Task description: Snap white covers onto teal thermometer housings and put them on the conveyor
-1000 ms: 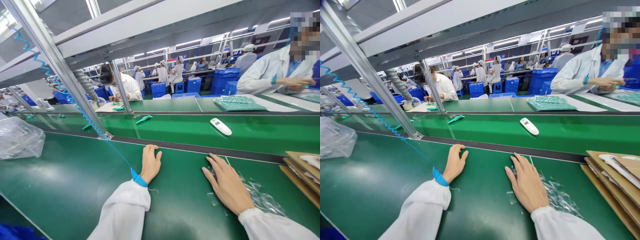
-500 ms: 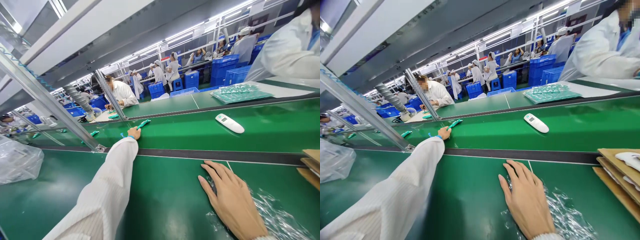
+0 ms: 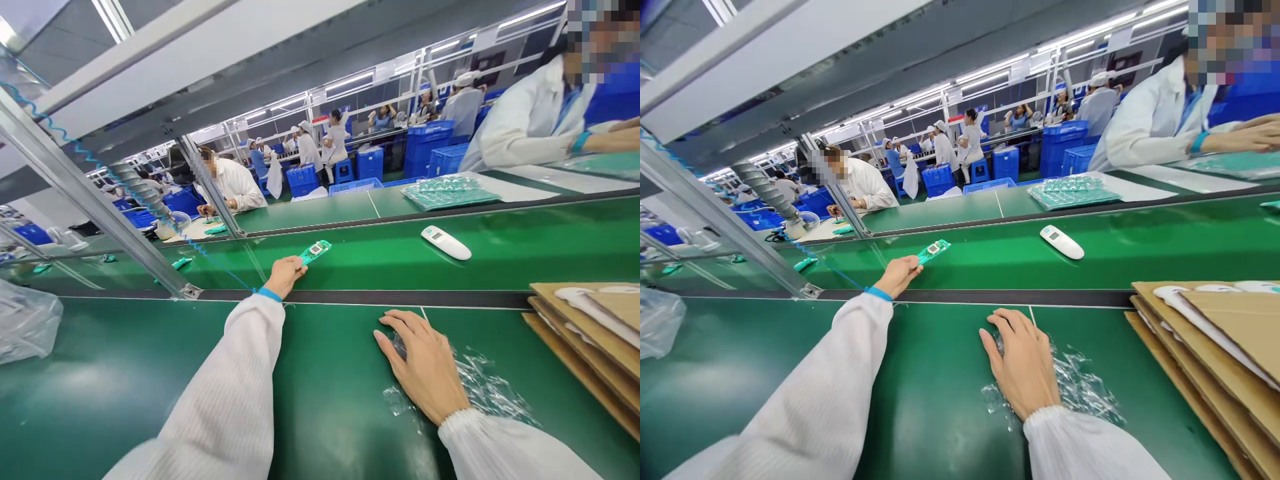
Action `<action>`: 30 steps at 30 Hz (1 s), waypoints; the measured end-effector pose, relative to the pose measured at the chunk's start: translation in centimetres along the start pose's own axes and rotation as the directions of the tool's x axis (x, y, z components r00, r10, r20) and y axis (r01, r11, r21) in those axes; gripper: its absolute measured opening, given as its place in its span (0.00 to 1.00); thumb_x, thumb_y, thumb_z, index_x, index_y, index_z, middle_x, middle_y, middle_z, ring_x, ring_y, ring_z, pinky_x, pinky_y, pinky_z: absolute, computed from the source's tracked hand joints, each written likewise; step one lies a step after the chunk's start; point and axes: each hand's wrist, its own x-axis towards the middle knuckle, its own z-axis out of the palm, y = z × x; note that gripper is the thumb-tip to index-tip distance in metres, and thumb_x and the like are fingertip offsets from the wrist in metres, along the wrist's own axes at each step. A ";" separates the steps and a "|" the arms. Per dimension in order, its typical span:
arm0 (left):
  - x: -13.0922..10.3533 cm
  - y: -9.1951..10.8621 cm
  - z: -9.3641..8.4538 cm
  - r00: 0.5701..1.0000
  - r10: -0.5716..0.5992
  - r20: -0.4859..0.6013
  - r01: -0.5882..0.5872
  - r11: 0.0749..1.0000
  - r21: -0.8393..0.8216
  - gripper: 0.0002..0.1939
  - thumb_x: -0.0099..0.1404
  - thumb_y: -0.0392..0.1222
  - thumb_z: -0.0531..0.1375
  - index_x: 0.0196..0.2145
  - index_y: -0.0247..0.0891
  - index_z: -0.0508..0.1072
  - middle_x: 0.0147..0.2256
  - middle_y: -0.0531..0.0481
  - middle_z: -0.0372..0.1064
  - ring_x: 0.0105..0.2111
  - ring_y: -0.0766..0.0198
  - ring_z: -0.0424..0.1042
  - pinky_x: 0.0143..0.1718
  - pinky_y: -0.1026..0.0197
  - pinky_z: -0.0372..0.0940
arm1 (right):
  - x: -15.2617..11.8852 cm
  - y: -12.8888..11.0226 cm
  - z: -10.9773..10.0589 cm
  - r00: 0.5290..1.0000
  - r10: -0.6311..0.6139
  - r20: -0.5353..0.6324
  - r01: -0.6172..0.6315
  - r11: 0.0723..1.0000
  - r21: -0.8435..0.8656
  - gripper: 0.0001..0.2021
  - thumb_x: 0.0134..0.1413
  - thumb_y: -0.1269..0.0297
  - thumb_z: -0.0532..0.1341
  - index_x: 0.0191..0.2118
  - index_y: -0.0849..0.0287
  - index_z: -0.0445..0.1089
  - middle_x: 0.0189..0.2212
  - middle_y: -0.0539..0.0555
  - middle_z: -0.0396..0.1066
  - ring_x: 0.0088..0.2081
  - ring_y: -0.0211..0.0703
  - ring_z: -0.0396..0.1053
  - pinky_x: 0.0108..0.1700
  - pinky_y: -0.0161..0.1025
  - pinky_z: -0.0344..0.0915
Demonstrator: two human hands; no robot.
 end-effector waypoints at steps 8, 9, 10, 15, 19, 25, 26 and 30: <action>-16.8 -2.1 1.8 0.890 0.088 0.447 0.020 0.973 -0.230 0.23 0.62 0.58 0.66 0.36 0.32 0.74 0.23 0.51 0.68 0.22 0.70 0.63 0.27 0.63 0.60 | 0.7 -1.6 -1.2 0.986 -0.009 -0.166 0.022 0.997 0.076 0.10 0.65 0.58 0.55 0.39 0.56 0.71 0.41 0.55 0.76 0.44 0.50 0.72 0.44 0.46 0.61; -17.9 -2.5 2.2 0.861 0.082 0.503 0.028 0.978 -0.208 0.24 0.63 0.60 0.64 0.36 0.32 0.74 0.22 0.52 0.68 0.21 0.70 0.62 0.27 0.63 0.59 | 0.7 -1.7 -1.4 0.989 0.019 -0.150 -0.003 0.994 0.107 0.09 0.63 0.60 0.56 0.36 0.56 0.70 0.37 0.55 0.75 0.40 0.49 0.72 0.41 0.44 0.61; -18.8 -2.8 2.5 0.840 0.082 0.536 0.027 0.981 -0.192 0.24 0.65 0.61 0.62 0.37 0.33 0.73 0.23 0.52 0.68 0.21 0.69 0.63 0.28 0.63 0.59 | 0.7 -1.9 -1.7 0.989 0.052 -0.135 -0.034 0.990 0.134 0.07 0.61 0.63 0.56 0.34 0.56 0.68 0.33 0.54 0.74 0.37 0.48 0.70 0.38 0.43 0.60; -20.1 -3.4 2.7 0.886 0.155 0.437 -0.092 0.983 -0.161 0.20 0.69 0.59 0.56 0.38 0.37 0.72 0.27 0.51 0.71 0.25 0.66 0.66 0.32 0.61 0.60 | 0.6 -2.5 -2.6 0.959 0.212 -0.190 -0.160 0.953 0.258 0.09 0.64 0.60 0.55 0.42 0.56 0.70 0.37 0.53 0.74 0.38 0.45 0.69 0.43 0.43 0.62; -20.3 -3.3 1.9 0.924 0.195 0.330 -0.188 0.981 -0.053 0.16 0.70 0.57 0.56 0.35 0.43 0.71 0.25 0.53 0.71 0.25 0.63 0.66 0.31 0.60 0.58 | 0.6 -3.6 -2.9 0.978 0.175 -0.115 -0.124 0.927 0.354 0.11 0.67 0.54 0.56 0.40 0.56 0.71 0.38 0.54 0.72 0.39 0.44 0.69 0.44 0.42 0.64; -21.0 -3.1 1.8 0.917 0.199 0.345 -0.228 0.973 0.045 0.12 0.71 0.52 0.55 0.34 0.45 0.70 0.22 0.53 0.71 0.23 0.61 0.65 0.29 0.59 0.55 | 0.0 -4.4 -2.1 0.994 0.100 -0.045 -0.078 0.934 0.349 0.11 0.64 0.55 0.60 0.34 0.55 0.71 0.33 0.53 0.70 0.35 0.43 0.67 0.39 0.42 0.65; -21.1 -3.2 1.9 0.919 0.192 0.345 -0.224 0.973 0.055 0.12 0.71 0.52 0.54 0.34 0.45 0.70 0.22 0.54 0.71 0.23 0.62 0.65 0.29 0.59 0.55 | -0.1 -4.4 -2.0 0.995 0.090 -0.039 -0.071 0.937 0.343 0.11 0.65 0.56 0.59 0.33 0.55 0.71 0.33 0.52 0.69 0.35 0.43 0.67 0.39 0.42 0.65; -20.6 -3.8 2.1 0.947 0.155 0.282 -0.174 0.984 0.044 0.13 0.70 0.53 0.55 0.33 0.43 0.70 0.22 0.53 0.71 0.23 0.62 0.66 0.29 0.59 0.56 | -0.5 -4.8 -1.8 1.000 0.019 -0.018 -0.012 0.950 0.313 0.12 0.66 0.58 0.58 0.31 0.55 0.69 0.32 0.52 0.69 0.35 0.44 0.67 0.40 0.42 0.63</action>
